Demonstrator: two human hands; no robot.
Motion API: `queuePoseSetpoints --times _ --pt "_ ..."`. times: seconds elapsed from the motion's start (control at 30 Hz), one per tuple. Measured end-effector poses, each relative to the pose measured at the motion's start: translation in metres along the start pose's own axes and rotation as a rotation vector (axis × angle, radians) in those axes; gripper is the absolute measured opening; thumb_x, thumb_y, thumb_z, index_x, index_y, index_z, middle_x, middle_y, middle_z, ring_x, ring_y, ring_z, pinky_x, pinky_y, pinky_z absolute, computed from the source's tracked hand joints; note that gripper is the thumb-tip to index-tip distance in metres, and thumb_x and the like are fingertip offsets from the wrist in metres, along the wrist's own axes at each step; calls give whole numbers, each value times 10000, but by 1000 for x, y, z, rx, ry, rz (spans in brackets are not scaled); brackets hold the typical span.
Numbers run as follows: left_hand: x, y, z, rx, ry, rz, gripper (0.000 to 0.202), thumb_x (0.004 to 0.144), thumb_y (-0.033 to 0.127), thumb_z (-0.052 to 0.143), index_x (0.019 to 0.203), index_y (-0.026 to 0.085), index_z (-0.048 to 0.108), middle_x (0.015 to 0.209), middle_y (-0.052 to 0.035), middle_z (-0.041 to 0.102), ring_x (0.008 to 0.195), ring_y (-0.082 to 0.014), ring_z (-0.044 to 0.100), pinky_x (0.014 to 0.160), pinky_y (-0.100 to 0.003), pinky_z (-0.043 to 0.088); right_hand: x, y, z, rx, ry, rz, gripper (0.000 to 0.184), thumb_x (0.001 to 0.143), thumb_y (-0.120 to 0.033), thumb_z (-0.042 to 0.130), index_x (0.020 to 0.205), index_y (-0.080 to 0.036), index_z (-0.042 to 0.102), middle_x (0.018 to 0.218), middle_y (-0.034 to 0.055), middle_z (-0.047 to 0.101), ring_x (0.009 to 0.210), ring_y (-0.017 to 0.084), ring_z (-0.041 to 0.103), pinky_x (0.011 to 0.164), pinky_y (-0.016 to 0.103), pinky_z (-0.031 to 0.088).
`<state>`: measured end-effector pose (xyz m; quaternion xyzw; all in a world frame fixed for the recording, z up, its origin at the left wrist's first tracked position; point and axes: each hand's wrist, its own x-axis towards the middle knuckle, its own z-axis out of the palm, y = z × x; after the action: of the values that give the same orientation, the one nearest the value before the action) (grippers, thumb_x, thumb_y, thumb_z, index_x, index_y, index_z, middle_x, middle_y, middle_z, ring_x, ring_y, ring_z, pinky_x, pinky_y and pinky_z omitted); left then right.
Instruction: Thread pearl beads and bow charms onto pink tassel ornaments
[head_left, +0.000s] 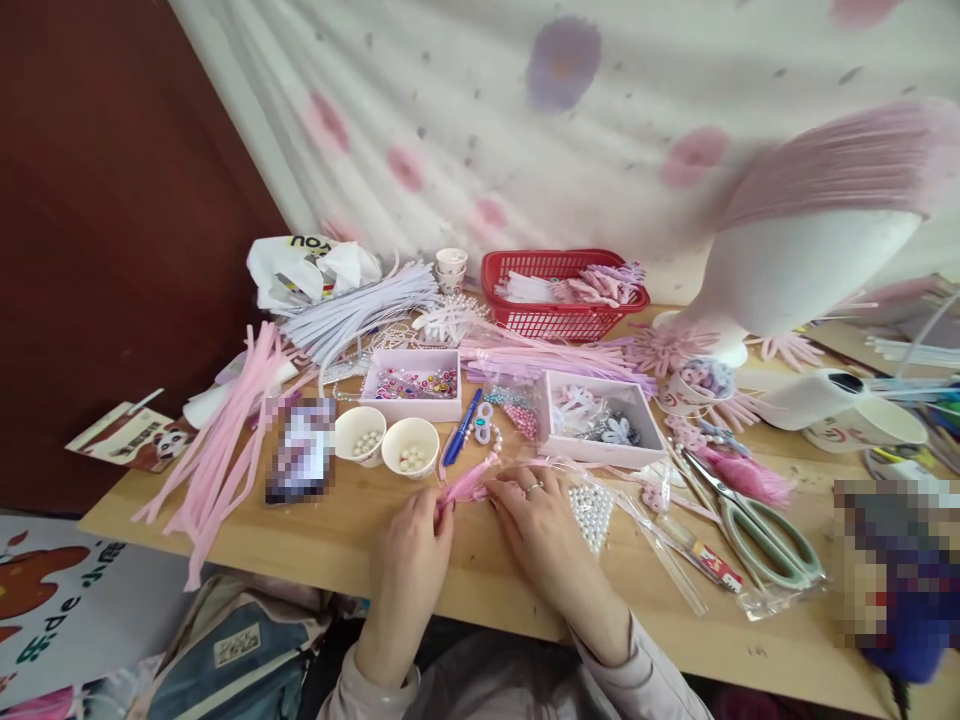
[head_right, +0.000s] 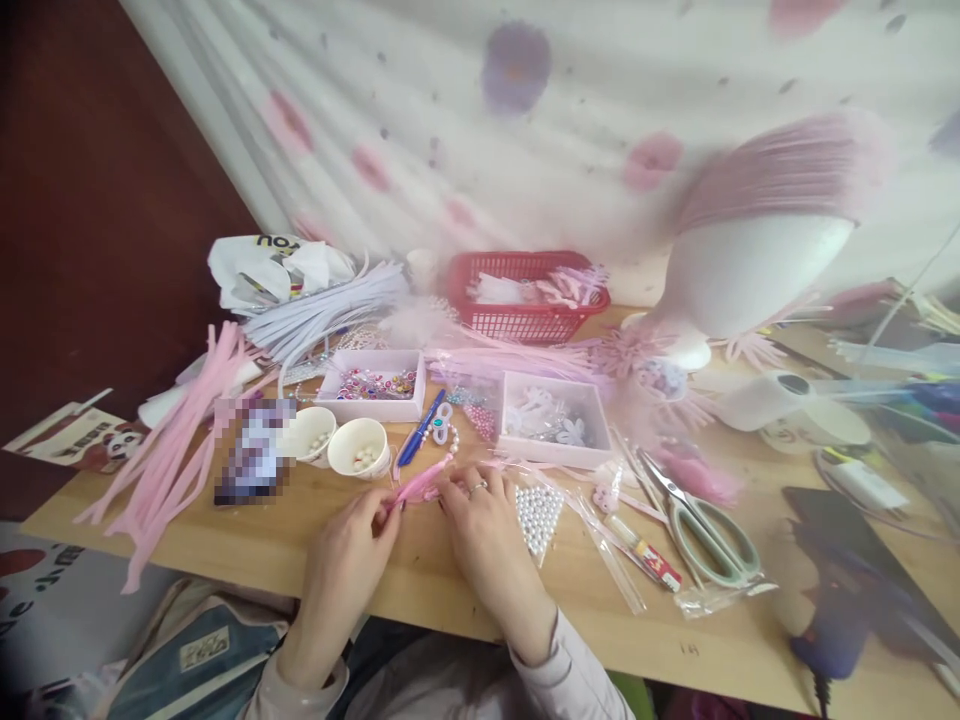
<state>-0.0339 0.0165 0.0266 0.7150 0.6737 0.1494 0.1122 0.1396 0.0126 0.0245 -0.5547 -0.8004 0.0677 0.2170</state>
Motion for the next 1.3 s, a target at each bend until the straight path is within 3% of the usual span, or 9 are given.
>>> queuePoseSetpoints --times 0.37,0.5,0.63,0.7,0.8,0.9,1.07,1.2,1.3 --pt "7 -18 11 20 74 -30 174 934 212 590 981 212 757 705 -62 788 605 -227 734 511 -267 371 3 1 -9 -6 -78 -120 125 931 -108 622 953 -214 685 1182 114 689 1158 319 519 990 535 423" --pt "6 -21 14 5 93 -42 176 925 207 600 991 201 763 726 -69 794 609 -232 737 516 -269 388 2 9 -19 112 -106 -188 164 979 -98 569 1009 -231 660 1187 66 713 1188 260 527 1021 454 444" --pt "4 -21 15 -17 141 -30 201 919 195 593 1035 196 757 742 -61 798 620 -229 742 527 -268 428 3 7 -15 124 -146 -163 177 944 -143 654 1110 -205 644 1260 101 692 1234 316 502 1056 557 403" --pt "0 -21 14 -80 216 16 237 923 185 562 1067 198 751 744 -53 797 606 -208 737 544 -258 463 3 4 -10 67 -155 -165 197 922 -142 686 1106 -204 655 1265 109 691 1231 334 507 1061 598 380" --pt "-5 -20 14 -211 252 227 307 928 169 491 1075 225 754 817 -46 812 652 -182 747 624 -248 535 3 1 -6 82 -147 -193 133 936 -109 657 999 -226 667 1240 75 704 1236 318 511 1068 575 367" --pt "-7 -19 13 -203 144 362 333 911 167 486 1071 255 765 914 -47 820 759 -201 766 682 -268 577 4 1 -12 211 -140 -216 148 957 -108 630 1013 -243 651 1192 44 717 1210 291 513 1075 525 361" --pt "-4 -21 16 -84 80 267 381 922 155 490 1203 249 729 970 -52 820 767 -236 774 639 -304 589 6 3 -25 517 -89 -180 191 1006 -98 503 1023 -247 622 995 44 706 1000 240 551 919 414 460" --pt "-4 -22 19 -53 89 233 366 947 173 477 1223 219 714 1003 -68 816 795 -251 777 656 -318 591 7 -2 -25 889 35 16 131 1028 -298 518 980 -235 622 976 74 663 920 227 605 797 363 515" --pt "-7 -20 17 -113 133 197 376 943 163 459 1219 214 709 1039 -83 809 813 -255 775 663 -323 591 12 -8 -24 1211 107 206 222 1004 -457 546 972 -238 559 894 48 657 666 168 610 584 298 521"
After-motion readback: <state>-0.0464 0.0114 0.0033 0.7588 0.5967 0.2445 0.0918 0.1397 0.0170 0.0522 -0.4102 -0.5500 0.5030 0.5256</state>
